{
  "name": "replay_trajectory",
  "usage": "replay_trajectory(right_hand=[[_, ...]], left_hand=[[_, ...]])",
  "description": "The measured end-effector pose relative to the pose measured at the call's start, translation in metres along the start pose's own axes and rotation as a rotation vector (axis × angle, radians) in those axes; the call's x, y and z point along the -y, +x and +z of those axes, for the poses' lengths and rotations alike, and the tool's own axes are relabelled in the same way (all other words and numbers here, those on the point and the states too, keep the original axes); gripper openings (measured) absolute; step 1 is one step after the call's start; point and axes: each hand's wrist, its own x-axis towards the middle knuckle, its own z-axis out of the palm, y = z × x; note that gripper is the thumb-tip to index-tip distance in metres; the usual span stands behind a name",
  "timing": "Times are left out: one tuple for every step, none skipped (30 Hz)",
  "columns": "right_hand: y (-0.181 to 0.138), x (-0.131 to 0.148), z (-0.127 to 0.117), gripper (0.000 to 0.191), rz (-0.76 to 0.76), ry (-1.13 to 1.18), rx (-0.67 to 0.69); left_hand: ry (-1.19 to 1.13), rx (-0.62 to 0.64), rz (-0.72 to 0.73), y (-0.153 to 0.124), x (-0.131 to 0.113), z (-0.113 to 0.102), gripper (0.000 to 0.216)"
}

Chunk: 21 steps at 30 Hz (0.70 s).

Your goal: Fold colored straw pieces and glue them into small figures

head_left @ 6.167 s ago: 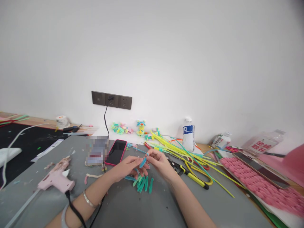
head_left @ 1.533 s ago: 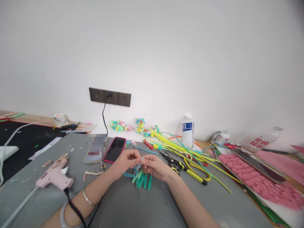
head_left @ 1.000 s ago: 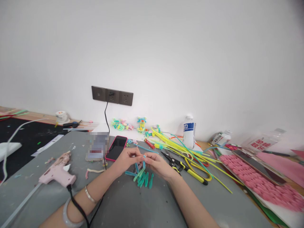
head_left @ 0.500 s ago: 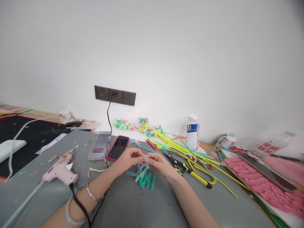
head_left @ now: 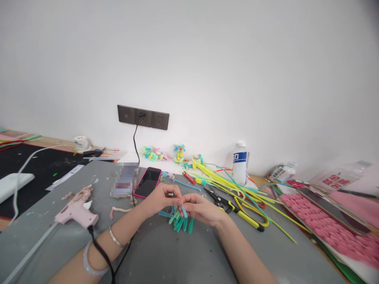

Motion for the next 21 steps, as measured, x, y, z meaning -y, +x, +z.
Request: replay_trajectory(right_hand=[[0.0,-0.001,-0.001,0.032,-0.009,0.011,-0.01],[0.001,-0.001,-0.001,0.032,-0.017,0.02,-0.017],[0.001,-0.001,-0.002,0.033,-0.023,0.026,-0.021],[0.001,-0.001,-0.002,0.034,-0.028,0.024,-0.024],[0.001,-0.002,-0.002,0.034,-0.035,0.015,-0.03],[0.002,-0.002,-0.003,0.034,-0.043,0.0,-0.04],[0.002,-0.002,-0.003,0.034,-0.052,-0.018,-0.053],[0.002,-0.002,-0.003,0.033,-0.063,-0.036,-0.07],[0.003,-0.002,-0.003,0.032,-0.075,-0.054,-0.089],[0.003,-0.001,-0.003,0.032,-0.085,-0.068,-0.106],[0.003,-0.001,-0.003,0.033,-0.09,-0.079,-0.119],[0.003,-0.001,-0.002,0.034,-0.091,-0.089,-0.128],[0.003,0.0,-0.002,0.034,-0.093,-0.097,-0.136],[0.003,0.001,-0.001,0.034,-0.096,-0.103,-0.145],[0.003,0.001,-0.001,0.035,-0.098,-0.104,-0.155],[0.003,0.002,-0.002,0.035,-0.101,-0.102,-0.168],[0.003,0.002,-0.003,0.035,-0.107,-0.096,-0.189],[0.003,0.003,-0.004,0.036,-0.113,-0.086,-0.215],[0.004,0.003,-0.006,0.037,-0.121,-0.076,-0.247],[0.004,0.004,-0.008,0.037,-0.133,-0.066,-0.28],[0.004,0.004,-0.01,0.038,-0.148,-0.057,-0.313]], left_hand=[[0.004,-0.009,-0.004,0.0,-0.001,0.0,0.033],[0.011,-0.015,-0.005,0.0,-0.003,0.001,0.034],[0.02,-0.018,-0.004,0.0,-0.004,0.001,0.035],[0.035,-0.019,-0.001,0.0,-0.006,0.001,0.036],[0.056,-0.02,0.004,0.0,-0.007,0.001,0.036],[0.082,-0.02,0.01,0.0,-0.007,0.001,0.036],[0.113,-0.019,0.015,0.0,-0.007,0.0,0.036],[0.145,-0.022,0.02,0.0,-0.007,0.0,0.035],[0.175,-0.029,0.025,0.0,-0.007,0.0,0.035],[0.199,-0.036,0.027,0.0,-0.006,0.0,0.035],[0.215,-0.041,0.027,0.0,-0.006,0.0,0.035],[0.228,-0.044,0.027,0.0,-0.006,0.001,0.035],[0.239,-0.043,0.03,0.0,-0.007,0.001,0.035],[0.25,-0.04,0.035,0.0,-0.007,0.002,0.034],[0.264,-0.041,0.042,0.0,-0.008,0.002,0.033],[0.285,-0.052,0.052,0.0,-0.009,0.001,0.033],[0.32,-0.072,0.062,0.0,-0.01,0.0,0.032],[0.371,-0.099,0.072,0.0,-0.01,-0.002,0.032],[0.438,-0.131,0.084,0.0,-0.009,-0.004,0.031],[0.518,-0.157,0.091,0.0,-0.009,-0.007,0.031],[0.601,-0.174,0.095,0.0,-0.008,-0.009,0.032]])
